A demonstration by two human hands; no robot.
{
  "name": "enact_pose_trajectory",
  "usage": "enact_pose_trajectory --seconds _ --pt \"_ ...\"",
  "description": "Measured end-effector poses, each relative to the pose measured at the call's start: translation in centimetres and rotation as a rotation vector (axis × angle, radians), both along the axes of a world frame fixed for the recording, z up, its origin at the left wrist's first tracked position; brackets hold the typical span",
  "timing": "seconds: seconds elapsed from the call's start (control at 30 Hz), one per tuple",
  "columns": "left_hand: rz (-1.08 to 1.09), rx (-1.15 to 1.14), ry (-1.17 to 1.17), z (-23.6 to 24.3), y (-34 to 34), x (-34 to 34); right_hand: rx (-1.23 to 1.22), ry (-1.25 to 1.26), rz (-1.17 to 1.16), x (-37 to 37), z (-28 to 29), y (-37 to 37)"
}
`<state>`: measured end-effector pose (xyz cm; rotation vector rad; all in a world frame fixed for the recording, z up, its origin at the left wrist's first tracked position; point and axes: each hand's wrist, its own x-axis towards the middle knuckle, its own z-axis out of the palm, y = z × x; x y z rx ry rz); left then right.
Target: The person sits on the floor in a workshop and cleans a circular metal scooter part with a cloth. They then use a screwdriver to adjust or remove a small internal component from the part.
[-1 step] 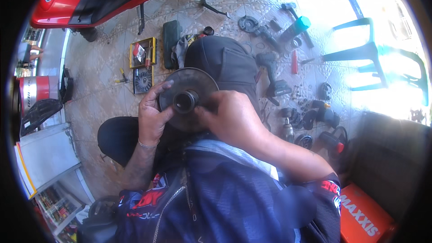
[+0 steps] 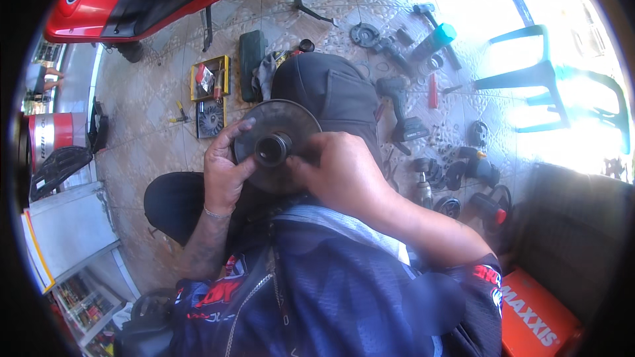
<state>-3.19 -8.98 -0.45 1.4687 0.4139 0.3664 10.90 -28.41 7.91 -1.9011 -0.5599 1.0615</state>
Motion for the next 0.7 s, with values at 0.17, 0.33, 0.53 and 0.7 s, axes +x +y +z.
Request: enact_pose_trajectory --seconds 0.17,0.33,0.53,0.7 --pt "-0.011 0.062 -0.033 -0.2 0.3 0.4 0.037 0.044 -0.015 0.4 -0.6 0.7" --pt "-0.009 0.076 -0.019 -0.4 0.5 0.3 -0.009 0.131 -0.036 0.2 0.1 1.1" --pt "0.006 0.145 -0.017 -0.7 0.9 0.0 -0.043 0.156 -0.08 -0.2 0.8 1.8" --pt "0.024 0.152 -0.008 -0.9 1.0 -0.2 -0.056 0.121 -0.132 -1.0 -0.1 2.1"
